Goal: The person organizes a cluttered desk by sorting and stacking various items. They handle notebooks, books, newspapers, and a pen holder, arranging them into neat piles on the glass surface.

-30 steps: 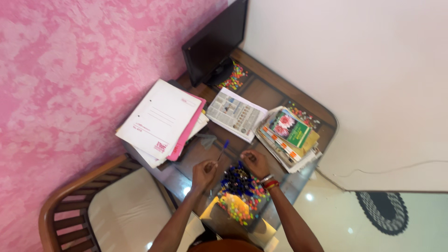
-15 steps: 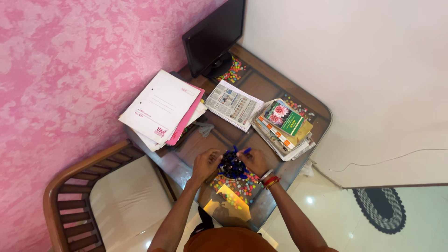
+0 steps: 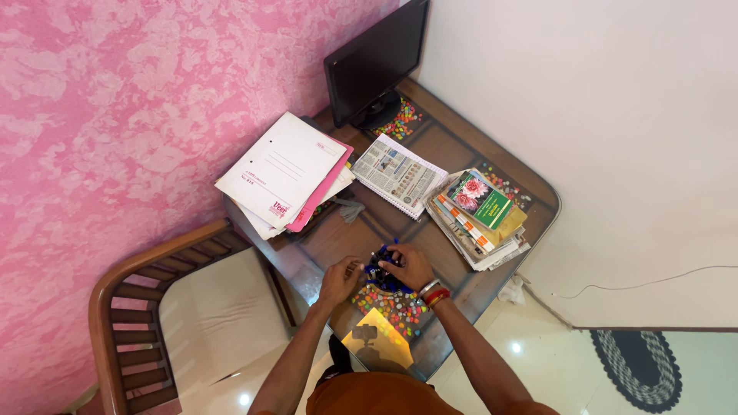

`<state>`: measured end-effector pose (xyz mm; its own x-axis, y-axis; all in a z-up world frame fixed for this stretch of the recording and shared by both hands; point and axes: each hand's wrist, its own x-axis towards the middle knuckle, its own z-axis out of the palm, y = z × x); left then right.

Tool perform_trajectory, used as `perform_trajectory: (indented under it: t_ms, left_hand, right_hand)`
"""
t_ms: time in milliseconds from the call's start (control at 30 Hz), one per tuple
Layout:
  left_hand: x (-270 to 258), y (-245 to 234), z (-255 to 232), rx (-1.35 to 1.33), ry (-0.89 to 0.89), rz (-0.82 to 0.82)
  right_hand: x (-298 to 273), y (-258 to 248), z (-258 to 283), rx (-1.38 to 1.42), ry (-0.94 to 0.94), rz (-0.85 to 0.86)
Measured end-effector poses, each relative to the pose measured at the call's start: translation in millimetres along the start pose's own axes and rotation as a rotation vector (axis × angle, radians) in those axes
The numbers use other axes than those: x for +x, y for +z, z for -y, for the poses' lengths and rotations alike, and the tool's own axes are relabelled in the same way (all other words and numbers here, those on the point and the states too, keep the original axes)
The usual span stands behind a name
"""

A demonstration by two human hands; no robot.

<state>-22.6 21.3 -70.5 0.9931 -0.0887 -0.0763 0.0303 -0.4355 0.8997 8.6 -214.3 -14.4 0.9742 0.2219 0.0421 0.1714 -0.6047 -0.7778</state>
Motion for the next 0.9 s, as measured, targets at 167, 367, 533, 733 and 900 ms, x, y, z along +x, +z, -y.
perform_trajectory:
  t_ms: [167,367,533,733,900]
  left_hand:
    - [7,23,20,-0.068,0.013,-0.001]
    - [6,45,25,-0.111,-0.085,0.142]
    - [-5,51,17,-0.176,-0.183,0.109]
    - [-2,54,7,-0.301,-0.547,0.183]
    - [5,72,5,-0.348,-0.279,0.013]
  right_hand:
    - [-10,-3,-32,0.112,-0.012,-0.083]
    - [-26,8,-84,0.112,0.219,-0.018]
    - [-36,19,-96,0.612,0.591,0.263]
    - [-25,19,-98,0.834,0.559,0.385]
    - [-19,32,-94,0.782,0.471,0.434]
